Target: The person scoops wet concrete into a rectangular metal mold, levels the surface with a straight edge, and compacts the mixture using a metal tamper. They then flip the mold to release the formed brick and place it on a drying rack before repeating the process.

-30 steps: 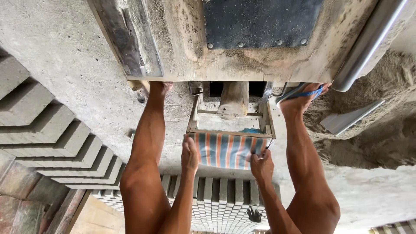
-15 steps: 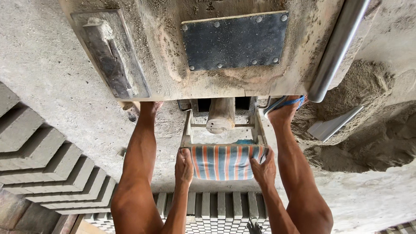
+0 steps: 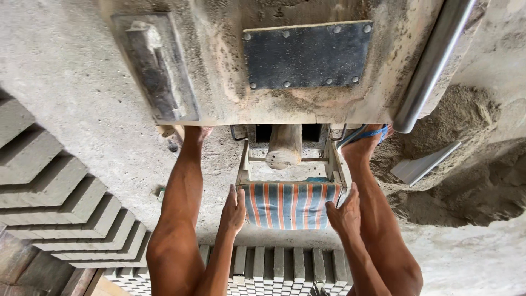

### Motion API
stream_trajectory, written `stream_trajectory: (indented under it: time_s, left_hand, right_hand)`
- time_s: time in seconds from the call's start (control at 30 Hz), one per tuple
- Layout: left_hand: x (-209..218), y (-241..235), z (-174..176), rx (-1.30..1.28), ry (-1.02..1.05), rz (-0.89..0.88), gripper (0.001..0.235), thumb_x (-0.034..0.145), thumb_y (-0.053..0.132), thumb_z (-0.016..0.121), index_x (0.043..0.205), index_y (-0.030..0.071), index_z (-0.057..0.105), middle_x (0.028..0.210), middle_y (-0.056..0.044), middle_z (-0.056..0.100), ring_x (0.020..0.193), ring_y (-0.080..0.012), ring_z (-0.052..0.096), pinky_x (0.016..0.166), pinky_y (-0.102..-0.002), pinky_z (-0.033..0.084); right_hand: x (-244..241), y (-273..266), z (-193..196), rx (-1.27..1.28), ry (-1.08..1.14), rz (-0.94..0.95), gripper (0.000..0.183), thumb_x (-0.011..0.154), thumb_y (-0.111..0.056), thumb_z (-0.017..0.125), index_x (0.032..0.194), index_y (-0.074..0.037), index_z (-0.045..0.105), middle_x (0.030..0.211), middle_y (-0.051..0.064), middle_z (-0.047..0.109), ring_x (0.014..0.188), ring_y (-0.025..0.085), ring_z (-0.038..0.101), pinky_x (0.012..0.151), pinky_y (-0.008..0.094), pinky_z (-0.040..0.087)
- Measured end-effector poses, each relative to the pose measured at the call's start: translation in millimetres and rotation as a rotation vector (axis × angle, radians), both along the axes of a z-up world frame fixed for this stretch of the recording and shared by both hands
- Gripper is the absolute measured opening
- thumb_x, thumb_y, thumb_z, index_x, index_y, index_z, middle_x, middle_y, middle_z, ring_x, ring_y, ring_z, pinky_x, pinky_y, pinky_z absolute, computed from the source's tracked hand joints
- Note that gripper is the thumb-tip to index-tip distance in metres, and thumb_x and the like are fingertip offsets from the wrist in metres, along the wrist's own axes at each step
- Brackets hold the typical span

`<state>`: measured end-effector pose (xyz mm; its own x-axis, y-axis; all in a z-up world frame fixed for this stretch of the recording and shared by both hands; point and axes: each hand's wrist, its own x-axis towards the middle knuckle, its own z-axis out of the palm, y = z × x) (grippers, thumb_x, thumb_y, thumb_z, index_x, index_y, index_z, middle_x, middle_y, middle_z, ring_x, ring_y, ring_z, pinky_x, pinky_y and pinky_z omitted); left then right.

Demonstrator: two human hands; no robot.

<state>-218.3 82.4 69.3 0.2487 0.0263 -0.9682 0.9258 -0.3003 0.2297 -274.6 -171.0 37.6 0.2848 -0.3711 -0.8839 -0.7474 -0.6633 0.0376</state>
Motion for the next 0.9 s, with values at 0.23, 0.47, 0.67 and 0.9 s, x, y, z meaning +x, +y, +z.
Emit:
stream_trajectory:
  time_s: [0.23,0.47,0.67,0.9]
  left_hand:
    - [85.6,9.1,20.7,-0.024,-0.325,-0.059,0.024,0.088,0.031,0.049,0.086,0.008,0.056,0.076,-0.013,0.053,0.068,-0.0242,0.051,0.061,-0.034,0.042]
    - [187.6,1.7,7.3,-0.082,-0.872,-0.159,0.023,0.086,0.024,0.058,0.071,0.008,0.066,0.058,-0.010,0.062,0.051,-0.0209,0.059,0.049,-0.030,0.048]
    - [181.7,0.4,-3.5,-0.003,-1.233,-0.205,0.017,0.084,0.015,0.057,0.075,0.002,0.063,0.062,-0.019,0.061,0.058,-0.0330,0.063,0.050,-0.038,0.049]
    - [135.7,6.7,15.4,-0.032,-1.188,-0.135,0.016,0.084,0.016,0.057,0.084,0.003,0.066,0.067,-0.013,0.066,0.060,-0.0235,0.065,0.055,-0.034,0.052]
  right_hand:
    - [175.3,61.4,82.1,0.213,-0.127,-0.116,0.052,0.080,-0.024,0.046,0.131,-0.015,0.045,0.119,0.006,0.063,0.105,0.023,0.062,0.077,0.036,0.051]
    - [246.3,76.6,55.0,0.583,-0.607,-0.233,0.038,0.085,-0.018,0.050,0.120,-0.008,0.060,0.101,0.018,0.070,0.090,0.029,0.069,0.072,0.040,0.057]
    - [234.9,74.0,37.7,0.501,-0.937,-0.005,0.030,0.087,-0.016,0.051,0.109,-0.002,0.065,0.095,0.025,0.066,0.086,0.041,0.063,0.076,0.049,0.048]
    - [209.6,63.7,31.4,0.437,-1.019,0.075,0.034,0.089,-0.028,0.057,0.068,-0.004,0.067,0.043,0.010,0.055,0.040,0.020,0.057,0.046,0.033,0.046]
